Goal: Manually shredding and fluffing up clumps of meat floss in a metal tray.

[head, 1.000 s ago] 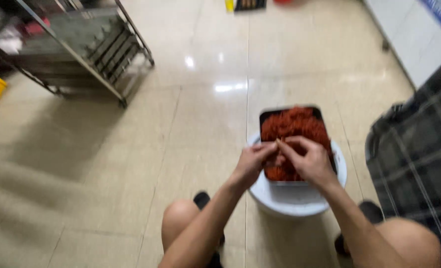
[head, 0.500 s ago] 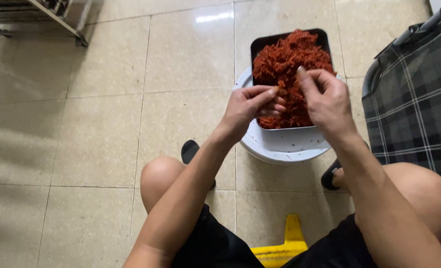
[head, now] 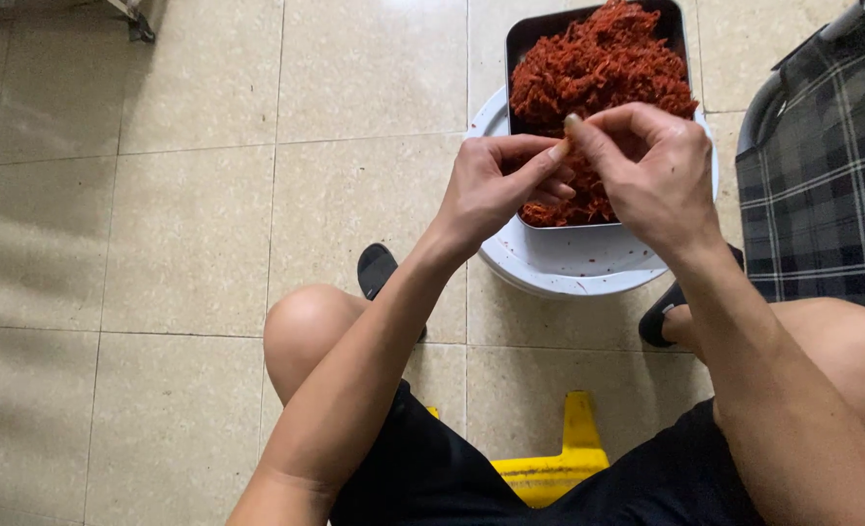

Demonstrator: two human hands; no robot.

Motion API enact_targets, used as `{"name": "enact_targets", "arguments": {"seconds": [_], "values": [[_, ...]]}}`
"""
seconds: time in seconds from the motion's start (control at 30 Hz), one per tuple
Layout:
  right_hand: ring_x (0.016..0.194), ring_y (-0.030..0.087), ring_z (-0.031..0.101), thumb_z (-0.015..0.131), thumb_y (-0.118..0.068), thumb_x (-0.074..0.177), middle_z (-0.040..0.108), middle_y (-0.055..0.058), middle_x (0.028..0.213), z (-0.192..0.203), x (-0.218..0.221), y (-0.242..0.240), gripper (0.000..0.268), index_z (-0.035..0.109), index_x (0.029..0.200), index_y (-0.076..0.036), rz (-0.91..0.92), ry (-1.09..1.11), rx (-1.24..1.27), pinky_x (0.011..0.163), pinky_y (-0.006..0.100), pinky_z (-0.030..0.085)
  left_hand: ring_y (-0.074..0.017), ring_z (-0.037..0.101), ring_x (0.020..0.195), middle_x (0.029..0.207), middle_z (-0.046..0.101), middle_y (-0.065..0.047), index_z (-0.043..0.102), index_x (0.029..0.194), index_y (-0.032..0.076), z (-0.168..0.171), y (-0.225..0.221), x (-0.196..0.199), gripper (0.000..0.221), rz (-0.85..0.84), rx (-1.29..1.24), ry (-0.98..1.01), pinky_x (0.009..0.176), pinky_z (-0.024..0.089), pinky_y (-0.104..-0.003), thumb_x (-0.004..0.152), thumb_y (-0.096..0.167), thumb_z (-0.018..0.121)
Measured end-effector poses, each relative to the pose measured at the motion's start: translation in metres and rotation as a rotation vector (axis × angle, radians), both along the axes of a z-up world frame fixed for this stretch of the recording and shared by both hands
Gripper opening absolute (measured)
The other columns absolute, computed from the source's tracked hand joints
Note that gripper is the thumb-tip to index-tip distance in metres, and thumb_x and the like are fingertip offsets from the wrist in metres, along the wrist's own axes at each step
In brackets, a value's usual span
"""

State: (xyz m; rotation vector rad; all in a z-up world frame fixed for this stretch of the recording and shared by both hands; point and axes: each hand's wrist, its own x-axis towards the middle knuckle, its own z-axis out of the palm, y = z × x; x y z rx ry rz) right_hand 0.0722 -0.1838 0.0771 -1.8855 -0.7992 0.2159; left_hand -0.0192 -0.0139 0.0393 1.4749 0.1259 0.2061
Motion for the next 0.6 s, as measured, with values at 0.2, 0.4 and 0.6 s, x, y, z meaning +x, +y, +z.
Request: {"name": "enact_targets", "arguments": {"seconds": [0.2, 0.4, 0.6], "values": [[0.083, 0.01, 0.066, 0.069, -0.023, 0.116, 0.073, 0.006, 0.096, -0.013, 0.013, -0.008, 0.024, 0.073, 0.113, 0.0, -0.028, 0.036, 0.082, 0.071, 0.024, 0.054, -0.0198, 0.08, 0.083, 0.094, 0.079, -0.017, 0.072, 0.12, -0.006, -0.003, 0.008, -0.003, 0.032, -0.008, -0.083, -0.006, 0.075, 0.07, -0.032, 0.103, 0.02, 0.065], [0.087, 0.009, 0.069, 0.067, -0.023, 0.113, 0.073, 0.007, 0.099, -0.01, 0.016, -0.005, 0.02, 0.071, 0.113, -0.003, 0.0, 0.21, 0.192, 0.076, 0.023, 0.058, -0.0183, 0.079, 0.081, 0.092, 0.079, -0.016, 0.074, 0.116, -0.006, -0.006, 0.014, -0.006, 0.032, 0.079, -0.05, 0.06, 0.074, 0.069, -0.031, 0.102, 0.022, 0.066], [0.098, 0.011, 0.073, 0.069, -0.021, 0.105, 0.075, 0.006, 0.108, -0.017, 0.009, 0.001, 0.023, 0.069, 0.119, -0.003, 0.135, 0.206, 0.155, 0.086, 0.025, 0.061, -0.0178, 0.079, 0.082, 0.093, 0.078, -0.015, 0.073, 0.118, -0.004, -0.002, 0.011, -0.008, 0.031, 0.033, -0.085, 0.06, 0.074, 0.069, -0.03, 0.103, 0.022, 0.065]]}}
